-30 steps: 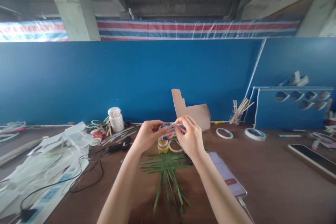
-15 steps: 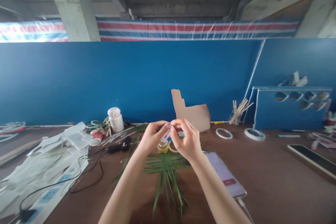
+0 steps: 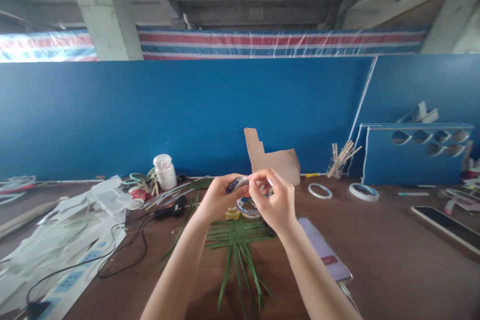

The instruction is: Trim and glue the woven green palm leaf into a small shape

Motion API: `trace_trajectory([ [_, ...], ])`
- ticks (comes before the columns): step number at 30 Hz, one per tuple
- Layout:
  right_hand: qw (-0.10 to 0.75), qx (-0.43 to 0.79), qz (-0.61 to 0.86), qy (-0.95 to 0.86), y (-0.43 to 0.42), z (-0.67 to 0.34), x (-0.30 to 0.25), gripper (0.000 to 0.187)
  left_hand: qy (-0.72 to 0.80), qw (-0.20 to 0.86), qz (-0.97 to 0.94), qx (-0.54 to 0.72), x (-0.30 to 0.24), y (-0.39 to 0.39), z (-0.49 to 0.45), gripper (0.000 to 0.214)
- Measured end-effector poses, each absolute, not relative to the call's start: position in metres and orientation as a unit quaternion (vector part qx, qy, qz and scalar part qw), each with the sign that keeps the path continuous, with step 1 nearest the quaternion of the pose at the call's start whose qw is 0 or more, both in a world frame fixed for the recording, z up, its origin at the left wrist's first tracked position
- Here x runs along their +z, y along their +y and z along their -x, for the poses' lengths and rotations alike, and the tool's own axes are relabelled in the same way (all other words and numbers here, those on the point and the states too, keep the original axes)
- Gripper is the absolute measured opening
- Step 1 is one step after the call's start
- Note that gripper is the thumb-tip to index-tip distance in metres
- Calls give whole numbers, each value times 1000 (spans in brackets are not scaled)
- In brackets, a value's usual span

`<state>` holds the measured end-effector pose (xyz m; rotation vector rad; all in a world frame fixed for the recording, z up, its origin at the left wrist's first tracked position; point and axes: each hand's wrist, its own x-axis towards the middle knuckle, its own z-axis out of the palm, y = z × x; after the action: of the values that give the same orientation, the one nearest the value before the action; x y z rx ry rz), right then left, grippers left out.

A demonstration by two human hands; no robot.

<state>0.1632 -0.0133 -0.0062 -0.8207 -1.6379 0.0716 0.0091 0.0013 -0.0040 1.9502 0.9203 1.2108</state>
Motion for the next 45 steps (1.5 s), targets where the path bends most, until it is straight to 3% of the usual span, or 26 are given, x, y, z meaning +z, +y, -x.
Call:
trace_trajectory([
  [7, 602, 62, 365, -707, -5, -179, -1, 1, 377, 304, -729, 484, 0, -1, -7, 31],
  [22, 569, 221, 347, -712, 15, -185, -10, 17, 408, 209, -733, 503, -6, 0, -11, 32],
  [34, 597, 138, 356, -706, 3, -181, -3, 6, 445, 94, -747, 485, -8, -2, -11, 28],
  [45, 568, 38, 355, -742, 1, -171, -7, 4, 457, 37, -755, 469, -12, -1, -15, 26],
])
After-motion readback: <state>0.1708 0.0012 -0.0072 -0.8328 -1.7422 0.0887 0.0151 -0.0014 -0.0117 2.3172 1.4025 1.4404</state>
